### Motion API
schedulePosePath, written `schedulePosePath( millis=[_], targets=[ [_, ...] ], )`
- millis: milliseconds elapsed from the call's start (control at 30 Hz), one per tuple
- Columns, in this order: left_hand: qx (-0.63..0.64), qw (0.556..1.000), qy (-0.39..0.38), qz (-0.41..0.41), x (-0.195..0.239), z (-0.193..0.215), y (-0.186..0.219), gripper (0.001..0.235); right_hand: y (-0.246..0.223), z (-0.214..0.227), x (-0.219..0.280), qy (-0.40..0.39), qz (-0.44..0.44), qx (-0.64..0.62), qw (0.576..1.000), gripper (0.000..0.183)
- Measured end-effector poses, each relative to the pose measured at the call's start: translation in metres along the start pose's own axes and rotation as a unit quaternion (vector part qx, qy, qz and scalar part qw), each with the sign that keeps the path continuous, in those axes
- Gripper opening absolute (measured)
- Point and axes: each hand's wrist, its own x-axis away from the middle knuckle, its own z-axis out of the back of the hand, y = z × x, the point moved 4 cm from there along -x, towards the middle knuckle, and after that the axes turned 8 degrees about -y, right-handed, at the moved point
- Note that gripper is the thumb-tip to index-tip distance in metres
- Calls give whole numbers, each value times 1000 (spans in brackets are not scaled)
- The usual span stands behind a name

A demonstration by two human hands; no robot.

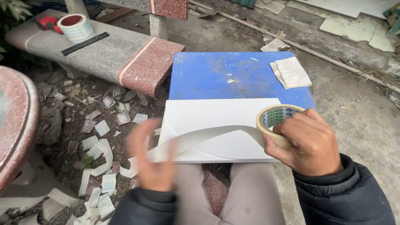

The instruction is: The person sits on a low stool and applies masking tape to the edges of a white rectangular board resting on their lap. They tear strips of tape from a roll and smooth them onto the board's edges, repeating the process for multiple sides.

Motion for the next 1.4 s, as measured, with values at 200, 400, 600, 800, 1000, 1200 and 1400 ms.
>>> schedulePosePath(
  millis=[200, 400, 600, 800, 1000, 1200, 1400],
  targets=[
    [150, 942, -237, -186, -8, -104, 105, 53, -5, 7, 5, 18, 0, 3, 1000, 44],
    [168, 952, -228, -115, -2, -137, 91, 15, 6, 12, 10, 38, -10, -2, 999, 38],
    [204, 948, -232, -81, 1, -131, 101, 11, 0, 11, 9, 52, -22, -23, 998, 34],
    [124, 961, -177, -174, -11, -107, 121, 14, -8, 9, 9, 107, -94, -113, 983, 37],
    [132, 964, -165, -159, -16, -101, 125, 14, -2, -9, 24, 124, -172, -198, 957, 33],
    [149, 965, -163, -143, -16, -102, 120, 16, -6, -18, 25, 140, -200, -265, 933, 32],
    [161, 967, -148, -133, -15, -100, 120, 16, -10, -22, 28, 138, -222, -287, 921, 30]
  ],
)
